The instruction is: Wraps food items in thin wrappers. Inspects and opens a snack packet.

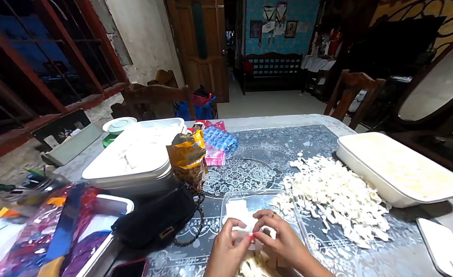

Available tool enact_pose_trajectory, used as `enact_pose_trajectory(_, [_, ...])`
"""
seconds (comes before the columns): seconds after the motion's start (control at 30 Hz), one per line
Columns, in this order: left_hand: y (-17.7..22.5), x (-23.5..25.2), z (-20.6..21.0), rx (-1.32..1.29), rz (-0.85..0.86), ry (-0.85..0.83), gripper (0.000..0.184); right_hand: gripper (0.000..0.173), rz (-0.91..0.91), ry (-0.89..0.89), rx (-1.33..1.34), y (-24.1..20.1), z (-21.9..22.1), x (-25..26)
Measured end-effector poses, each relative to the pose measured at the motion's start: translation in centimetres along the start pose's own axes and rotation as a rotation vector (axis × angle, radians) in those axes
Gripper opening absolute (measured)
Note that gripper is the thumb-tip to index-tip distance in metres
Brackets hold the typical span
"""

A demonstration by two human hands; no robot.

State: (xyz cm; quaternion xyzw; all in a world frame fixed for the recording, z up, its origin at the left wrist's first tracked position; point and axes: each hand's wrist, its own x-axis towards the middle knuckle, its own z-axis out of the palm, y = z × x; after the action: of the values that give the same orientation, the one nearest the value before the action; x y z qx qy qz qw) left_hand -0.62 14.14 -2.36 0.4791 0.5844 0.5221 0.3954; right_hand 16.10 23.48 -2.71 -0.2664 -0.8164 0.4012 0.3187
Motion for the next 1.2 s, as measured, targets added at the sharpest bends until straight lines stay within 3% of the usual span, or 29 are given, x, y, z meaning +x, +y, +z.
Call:
enact_pose_trajectory(0.1, [-0.4,0.1,-0.1,-0.028,0.03,0.009,0.026,0.011,0.17,0.06,0.348,-0.7,-0.5,0.4])
enact_pose_trajectory(0.17, [-0.4,0.2,-0.1,-0.052,0.025,0.002,0.018,0.009,0.18,0.089,0.379,-1.0,-0.6,0.5])
enact_pose_trajectory(0.23, [-0.3,0.3,0.0,-0.095,-0.019,-0.001,0.014,0.014,-0.017,0.151,0.182,-0.2,0.0,0.1])
enact_pose_trajectory(0.33, [-0.7,0.5,0.2,-0.135,-0.038,0.012,0.021,0.007,-0.381,0.213,-0.197,0.7,0.5,0.1])
enact_pose_trajectory(0.4, [-0.7,0.5,0.3,-0.153,-0.048,0.009,0.024,0.011,-0.462,0.192,-0.383,0.6,0.7,0.1])
enact_pose_trajectory(0.53, [-0.8,0.4,0.6,-0.128,-0.069,0.009,0.029,0.008,-0.397,0.132,-0.478,0.8,1.1,0.0])
enact_pose_trajectory(0.73, [-0.5,0.0,0.9,-0.091,-0.033,0.032,0.032,0.018,0.085,-0.003,-0.074,-1.0,-0.2,0.0])
enact_pose_trajectory(0.9, [-0.4,-0.2,1.0,-0.105,0.0,0.075,0.036,0.014,-0.011,0.059,0.024,0.1,0.3,0.0])
enact_pose_trajectory(1.03, [-0.8,0.0,0.7,-0.053,0.071,0.067,0.02,0.013,0.096,0.091,0.309,-0.4,-0.1,0.4])
enact_pose_trajectory(1.13, [-1.2,0.2,0.6,-0.074,0.084,0.021,0.012,0.016,-0.015,0.038,0.1,0.0,0.3,0.1])
enact_pose_trajectory(1.2, [-0.8,0.4,0.2,-0.167,-0.071,-0.031,0.012,0.015,-0.115,-0.027,-0.072,0.3,0.6,-0.1])
